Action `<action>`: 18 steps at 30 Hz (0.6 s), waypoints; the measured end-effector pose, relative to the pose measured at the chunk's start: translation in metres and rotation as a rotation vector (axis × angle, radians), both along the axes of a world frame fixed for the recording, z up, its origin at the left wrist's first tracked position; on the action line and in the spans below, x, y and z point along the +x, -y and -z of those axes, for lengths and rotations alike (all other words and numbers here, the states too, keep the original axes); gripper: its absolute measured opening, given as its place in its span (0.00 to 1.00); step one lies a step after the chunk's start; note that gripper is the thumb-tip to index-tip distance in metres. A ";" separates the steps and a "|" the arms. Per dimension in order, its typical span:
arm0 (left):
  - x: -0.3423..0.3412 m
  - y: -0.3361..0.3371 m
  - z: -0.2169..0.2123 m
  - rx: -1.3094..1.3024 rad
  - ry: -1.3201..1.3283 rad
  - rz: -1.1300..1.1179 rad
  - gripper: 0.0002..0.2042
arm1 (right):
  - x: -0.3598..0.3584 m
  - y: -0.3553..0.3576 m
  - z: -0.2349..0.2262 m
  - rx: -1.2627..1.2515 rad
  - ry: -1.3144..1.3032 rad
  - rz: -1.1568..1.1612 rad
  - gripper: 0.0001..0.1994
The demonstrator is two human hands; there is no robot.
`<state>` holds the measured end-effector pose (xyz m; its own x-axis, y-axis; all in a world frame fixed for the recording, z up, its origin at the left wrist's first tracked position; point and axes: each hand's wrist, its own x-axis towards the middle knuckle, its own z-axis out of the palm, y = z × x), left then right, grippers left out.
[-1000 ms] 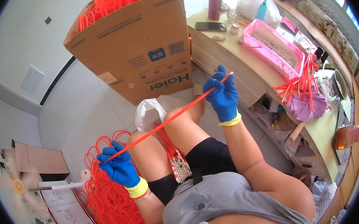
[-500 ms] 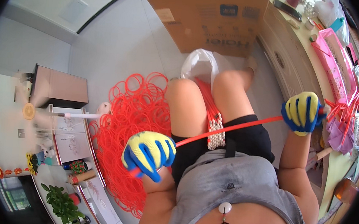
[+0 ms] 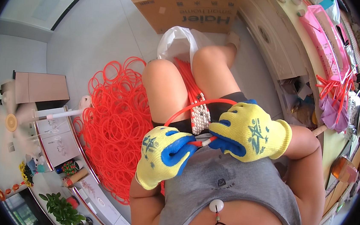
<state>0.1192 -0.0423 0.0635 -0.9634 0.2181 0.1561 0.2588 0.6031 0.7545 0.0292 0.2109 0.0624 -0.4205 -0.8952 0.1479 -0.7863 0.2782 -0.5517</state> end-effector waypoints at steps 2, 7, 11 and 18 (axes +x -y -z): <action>-0.001 -0.001 0.000 -0.033 0.017 0.000 0.12 | 0.002 0.001 0.005 -0.034 -0.045 0.003 0.20; 0.000 0.000 0.006 -0.025 0.046 0.004 0.12 | 0.000 -0.001 0.014 -0.081 -0.195 -0.050 0.23; 0.001 0.000 0.008 -0.015 0.041 -0.001 0.12 | 0.000 0.001 0.010 -0.043 -0.170 -0.076 0.23; 0.001 -0.002 0.017 -0.066 -0.039 0.034 0.11 | -0.002 -0.002 0.022 -0.058 -0.177 -0.145 0.23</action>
